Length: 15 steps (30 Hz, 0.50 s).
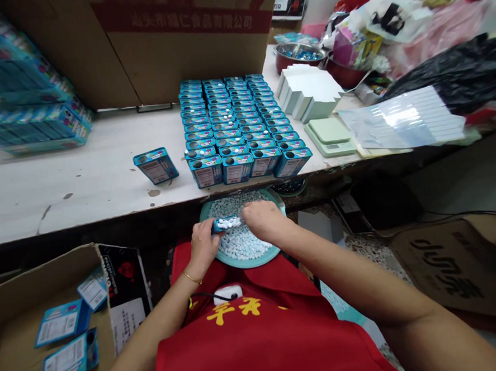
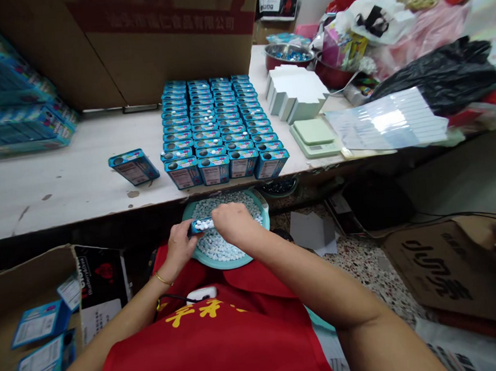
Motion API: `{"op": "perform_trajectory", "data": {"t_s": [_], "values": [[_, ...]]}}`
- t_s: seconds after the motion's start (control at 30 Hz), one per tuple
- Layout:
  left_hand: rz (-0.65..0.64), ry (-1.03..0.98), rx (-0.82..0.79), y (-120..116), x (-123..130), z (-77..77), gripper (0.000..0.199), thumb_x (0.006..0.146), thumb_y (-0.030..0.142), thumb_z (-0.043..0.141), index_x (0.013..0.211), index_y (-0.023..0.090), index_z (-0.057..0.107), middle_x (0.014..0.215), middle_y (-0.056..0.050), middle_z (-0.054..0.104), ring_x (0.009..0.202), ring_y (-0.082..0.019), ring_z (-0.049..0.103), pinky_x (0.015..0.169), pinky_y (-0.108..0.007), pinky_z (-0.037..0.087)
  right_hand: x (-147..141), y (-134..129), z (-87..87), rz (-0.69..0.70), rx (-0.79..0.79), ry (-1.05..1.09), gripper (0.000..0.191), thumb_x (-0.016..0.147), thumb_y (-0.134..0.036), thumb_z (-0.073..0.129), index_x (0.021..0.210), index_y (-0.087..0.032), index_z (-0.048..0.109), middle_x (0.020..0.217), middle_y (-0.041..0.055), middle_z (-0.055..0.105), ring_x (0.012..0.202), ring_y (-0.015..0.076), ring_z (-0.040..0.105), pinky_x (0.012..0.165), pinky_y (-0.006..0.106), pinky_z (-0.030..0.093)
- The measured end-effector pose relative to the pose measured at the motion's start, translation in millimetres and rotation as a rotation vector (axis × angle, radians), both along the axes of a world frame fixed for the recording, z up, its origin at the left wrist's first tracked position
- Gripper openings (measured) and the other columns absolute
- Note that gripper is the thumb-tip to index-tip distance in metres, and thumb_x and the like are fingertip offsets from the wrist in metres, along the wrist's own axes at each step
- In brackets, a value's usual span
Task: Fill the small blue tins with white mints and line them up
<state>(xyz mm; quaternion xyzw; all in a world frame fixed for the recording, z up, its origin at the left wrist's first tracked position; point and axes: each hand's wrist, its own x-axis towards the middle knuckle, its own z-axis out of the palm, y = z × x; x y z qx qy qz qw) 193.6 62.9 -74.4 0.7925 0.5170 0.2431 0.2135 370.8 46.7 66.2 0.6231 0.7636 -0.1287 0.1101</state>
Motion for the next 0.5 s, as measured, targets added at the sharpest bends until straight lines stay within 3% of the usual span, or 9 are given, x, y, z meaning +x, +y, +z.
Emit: {"op": "perform_trajectory", "data": {"t_s": [0.17,0.27,0.33,0.4,0.5], "values": [[0.029,-0.002,-0.016,1,-3,-5.6,0.036,0.074,0.026,0.055,0.109,0.018,0.056,0.1,-0.009,0.062,0.093,-0.025,0.051,0.082,-0.037,0.042,-6,0,14.1,0.022,0.021,-0.011,0.029,0.084,-0.013,0.039,0.095,-0.015,0.066,0.092,0.0146,0.066,0.089,0.0221,0.062,0.075,0.029,0.046],[0.063,-0.034,-0.032,2,-8,-8.1,0.036,0.074,0.03,0.056,0.108,0.017,0.056,0.095,-0.008,0.062,0.092,-0.025,0.052,0.079,-0.035,0.042,22,-6,1.9,-0.033,0.036,-0.029,0.029,0.082,-0.011,0.038,0.091,-0.017,0.066,0.094,0.0123,0.065,0.089,0.0225,0.063,0.072,0.029,0.047],[0.072,-0.059,-0.038,2,-12,-8.0,0.036,0.075,0.033,0.056,0.107,0.017,0.056,0.094,-0.008,0.062,0.091,-0.025,0.052,0.078,-0.034,0.043,46,-12,-22.9,-0.104,0.026,-0.033,0.031,0.08,-0.009,0.039,0.093,-0.019,0.065,0.096,0.0112,0.064,0.09,0.0223,0.062,0.072,0.029,0.047],[0.082,-0.076,-0.043,3,-17,-6.4,0.037,0.075,0.035,0.057,0.107,0.017,0.056,0.094,-0.008,0.062,0.09,-0.024,0.052,0.077,-0.033,0.043,63,-18,-59.2,-0.204,-0.015,-0.011,0.034,0.08,-0.007,0.038,0.095,-0.018,0.065,0.099,0.0123,0.064,0.093,0.0224,0.061,0.074,0.03,0.047],[0.114,-0.088,-0.058,3,-24,-3.2,0.037,0.075,0.036,0.057,0.107,0.018,0.057,0.094,-0.008,0.062,0.089,-0.024,0.053,0.076,-0.033,0.042,60,-23,-120.2,-0.348,-0.117,0.069,0.036,0.081,-0.004,0.035,0.095,-0.013,0.066,0.102,0.0175,0.064,0.095,0.0232,0.061,0.077,0.032,0.046]]}}
